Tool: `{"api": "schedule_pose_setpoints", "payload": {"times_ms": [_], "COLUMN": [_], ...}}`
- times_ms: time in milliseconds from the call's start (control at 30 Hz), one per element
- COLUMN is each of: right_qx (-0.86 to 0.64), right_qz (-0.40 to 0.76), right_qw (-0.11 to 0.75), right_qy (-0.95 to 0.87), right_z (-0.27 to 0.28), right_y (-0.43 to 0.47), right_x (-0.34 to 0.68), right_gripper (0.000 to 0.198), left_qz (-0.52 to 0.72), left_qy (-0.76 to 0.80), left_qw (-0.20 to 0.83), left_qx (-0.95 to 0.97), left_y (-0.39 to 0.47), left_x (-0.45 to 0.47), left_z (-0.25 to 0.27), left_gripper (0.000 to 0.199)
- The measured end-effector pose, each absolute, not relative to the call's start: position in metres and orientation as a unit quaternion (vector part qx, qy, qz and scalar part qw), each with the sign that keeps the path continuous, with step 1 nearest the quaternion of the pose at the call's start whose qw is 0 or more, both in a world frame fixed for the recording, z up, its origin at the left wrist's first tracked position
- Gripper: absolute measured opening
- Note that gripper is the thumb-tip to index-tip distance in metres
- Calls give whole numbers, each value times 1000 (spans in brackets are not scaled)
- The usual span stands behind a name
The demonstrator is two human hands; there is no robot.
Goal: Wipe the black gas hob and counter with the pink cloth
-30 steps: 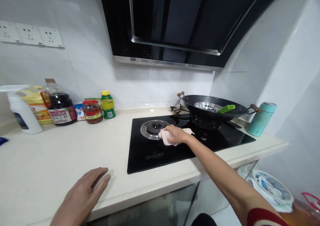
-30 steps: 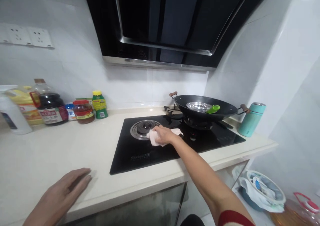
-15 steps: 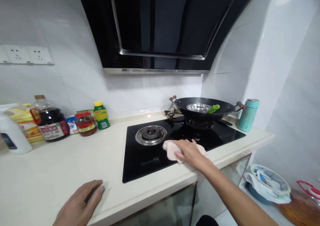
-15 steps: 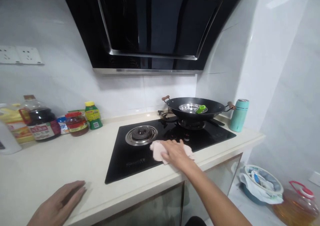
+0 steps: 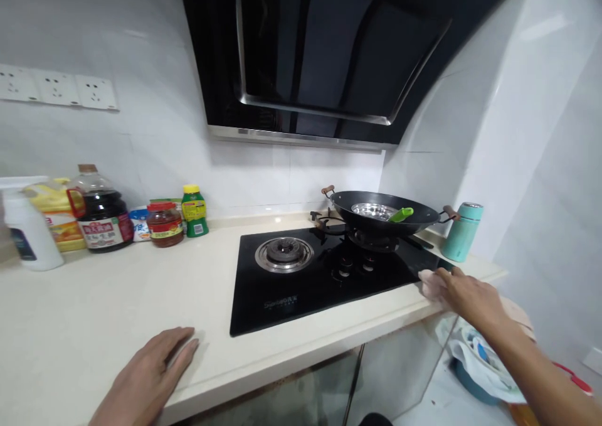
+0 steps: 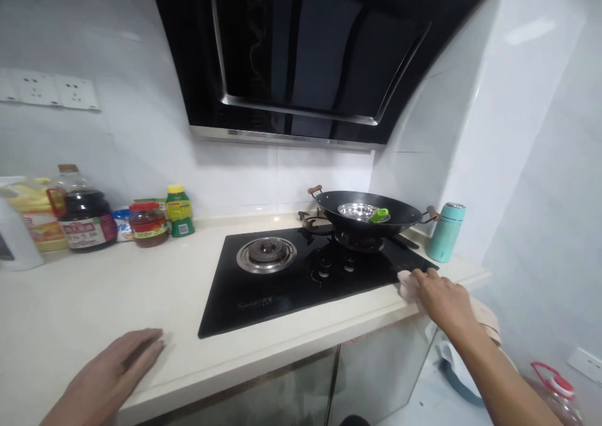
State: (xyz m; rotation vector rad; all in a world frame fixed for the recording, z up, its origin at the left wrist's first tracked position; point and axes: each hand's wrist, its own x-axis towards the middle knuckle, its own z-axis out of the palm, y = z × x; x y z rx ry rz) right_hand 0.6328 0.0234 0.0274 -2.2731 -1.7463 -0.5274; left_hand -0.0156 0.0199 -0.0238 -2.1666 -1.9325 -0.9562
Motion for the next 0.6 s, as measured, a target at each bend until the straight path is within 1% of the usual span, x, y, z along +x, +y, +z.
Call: {"api": "schedule_pose_setpoints", "payload": {"times_ms": [133, 300, 367, 467, 600], "right_qx": [-742, -722, -721, -723, -720], "right_qz": [-187, -172, -156, -122, -94], "right_qw": [136, 179, 172, 131, 77], "right_qy": [-629, -646, -652, -667, -684], "right_z": [41, 51, 54, 55, 51], "right_y": [44, 108, 133, 159, 171], "right_x": [597, 514, 490, 473, 478], "right_gripper": [41, 55, 51, 38, 35], "left_qz": [-309, -322, -325, -326, -324], "left_qy": [-634, -630, -630, -632, -645], "left_qw": [44, 42, 39, 26, 3], "left_qx": [-708, -706, -704, -703, -692], "left_y": [20, 16, 15, 14, 13], "left_x": [-15, -15, -15, -15, -12], "left_z": [-26, -23, -23, -23, -20], "left_gripper": [48, 47, 46, 47, 51]}}
